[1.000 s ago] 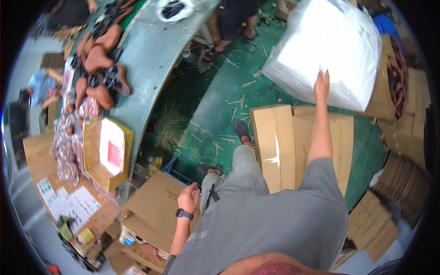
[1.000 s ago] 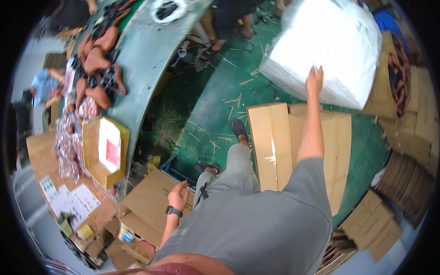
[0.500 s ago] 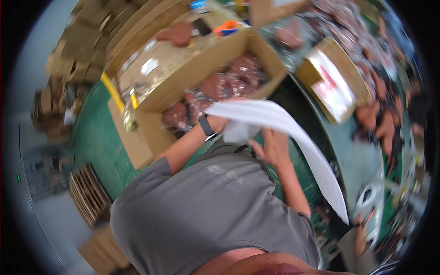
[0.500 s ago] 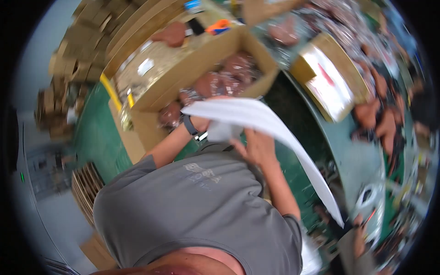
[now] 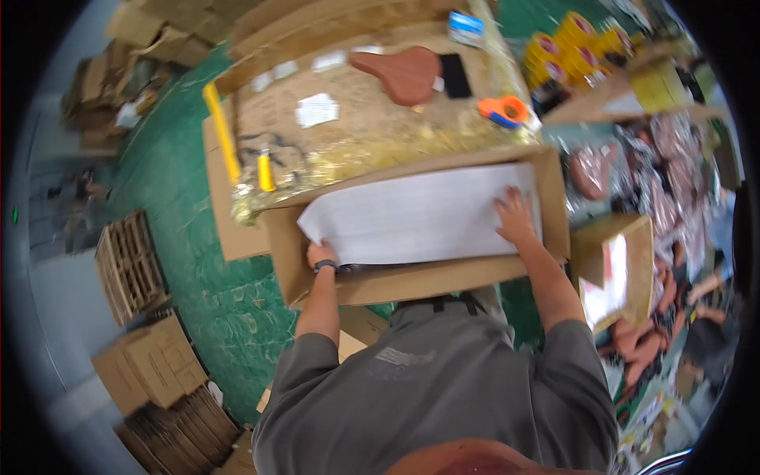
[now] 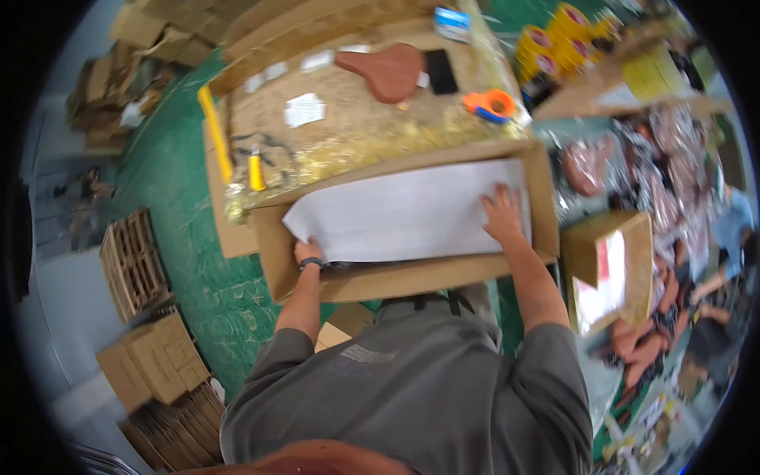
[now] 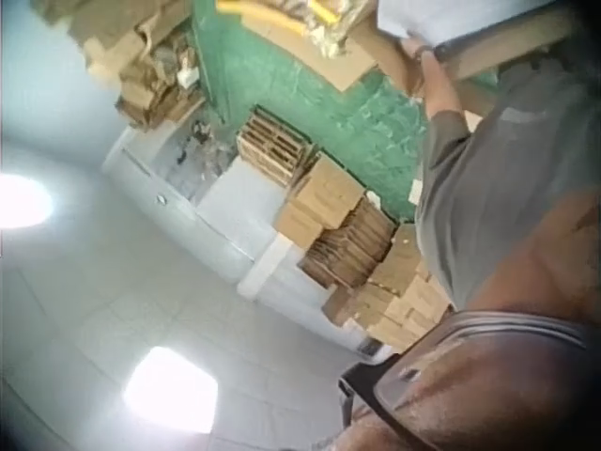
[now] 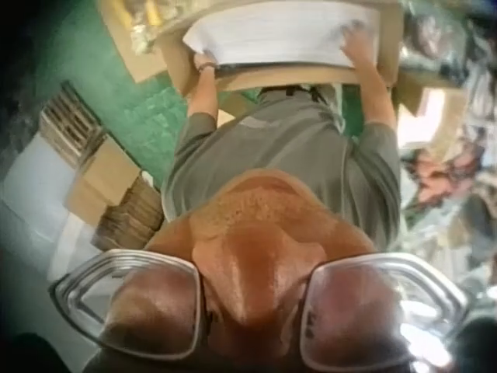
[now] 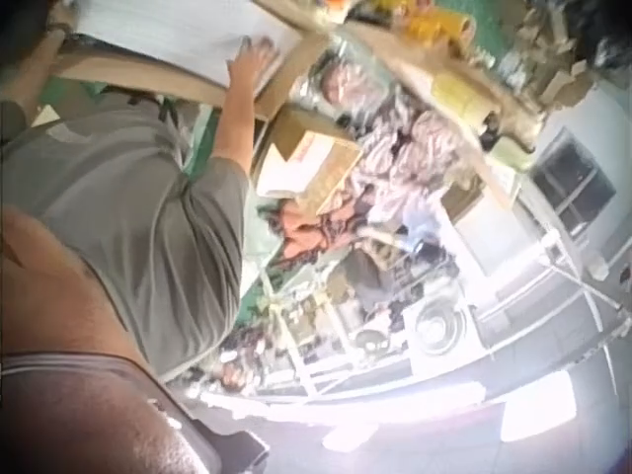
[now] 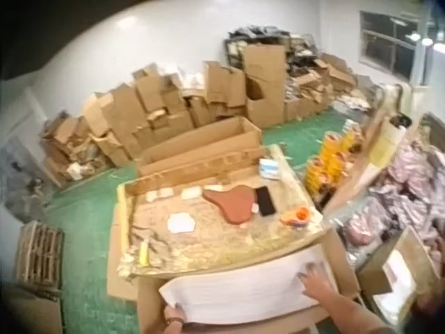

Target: Packing bicycle saddles into plastic bags and kemudian placing them into cardboard boxes, followed by sealing and labeling the boxes.

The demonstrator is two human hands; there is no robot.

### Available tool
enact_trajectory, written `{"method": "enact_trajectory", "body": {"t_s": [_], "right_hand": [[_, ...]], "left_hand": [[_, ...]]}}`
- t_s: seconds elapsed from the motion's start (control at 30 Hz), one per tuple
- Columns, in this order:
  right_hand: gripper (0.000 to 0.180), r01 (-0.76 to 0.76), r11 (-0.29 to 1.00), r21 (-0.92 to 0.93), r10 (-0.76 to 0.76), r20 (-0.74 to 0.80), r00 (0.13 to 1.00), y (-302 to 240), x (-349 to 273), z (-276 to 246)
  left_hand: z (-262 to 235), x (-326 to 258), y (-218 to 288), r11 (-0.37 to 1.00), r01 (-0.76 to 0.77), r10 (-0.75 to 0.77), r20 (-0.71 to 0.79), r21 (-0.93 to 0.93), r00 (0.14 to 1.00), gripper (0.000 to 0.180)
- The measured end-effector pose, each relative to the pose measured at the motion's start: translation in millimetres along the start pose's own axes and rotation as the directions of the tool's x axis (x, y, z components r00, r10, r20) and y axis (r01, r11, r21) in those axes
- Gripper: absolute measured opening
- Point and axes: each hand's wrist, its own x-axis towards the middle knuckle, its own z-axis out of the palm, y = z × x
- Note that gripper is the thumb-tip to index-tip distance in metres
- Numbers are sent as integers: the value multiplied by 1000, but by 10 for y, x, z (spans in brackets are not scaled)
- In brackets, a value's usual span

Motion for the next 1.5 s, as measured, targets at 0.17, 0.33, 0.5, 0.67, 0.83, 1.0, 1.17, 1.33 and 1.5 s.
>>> {"method": "enact_trajectory", "body": {"t_s": [0.17,0.33,0.5,0.67,0.83,1.0,1.17,1.33,1.5], "right_hand": [[66,283,848,447,72,-628,775,494,-117,-999],[69,-259,675,691,685,-456,569,2936,-342,-609],[65,167,974,-156,-223,-494,840,4716,653,29],[62,331,865,-378,-442,-260,858,4920,1063,56],[67,298,896,-328,-413,-375,830,5457,950,402],[78,413,883,-224,-468,-346,813,5825,748,476],[86,-195,471,860,89,174,981,5118,-26,-90],[95,66,-104,992,-42,-71,997,5373,-408,-691],[122,-423,709,564,567,-100,817,5416,804,-74]], "left_hand": [[-282,-369,272,989,94,-75,-164,111,984,86],[-716,-1747,1936,755,-654,587,-494,49,641,85],[-639,-3658,4226,304,-938,935,-138,-168,327,64],[-41,-5152,5283,173,-828,985,113,-534,133,44],[760,-5965,5695,521,-407,852,482,-750,203,41],[1321,-6280,5879,824,57,566,823,-564,-40,35],[1051,-6253,6014,924,203,338,940,-323,-47,46],[621,-6155,5739,384,588,701,639,-712,316,58],[-154,-5854,5307,317,191,937,338,-929,87,71]]}}
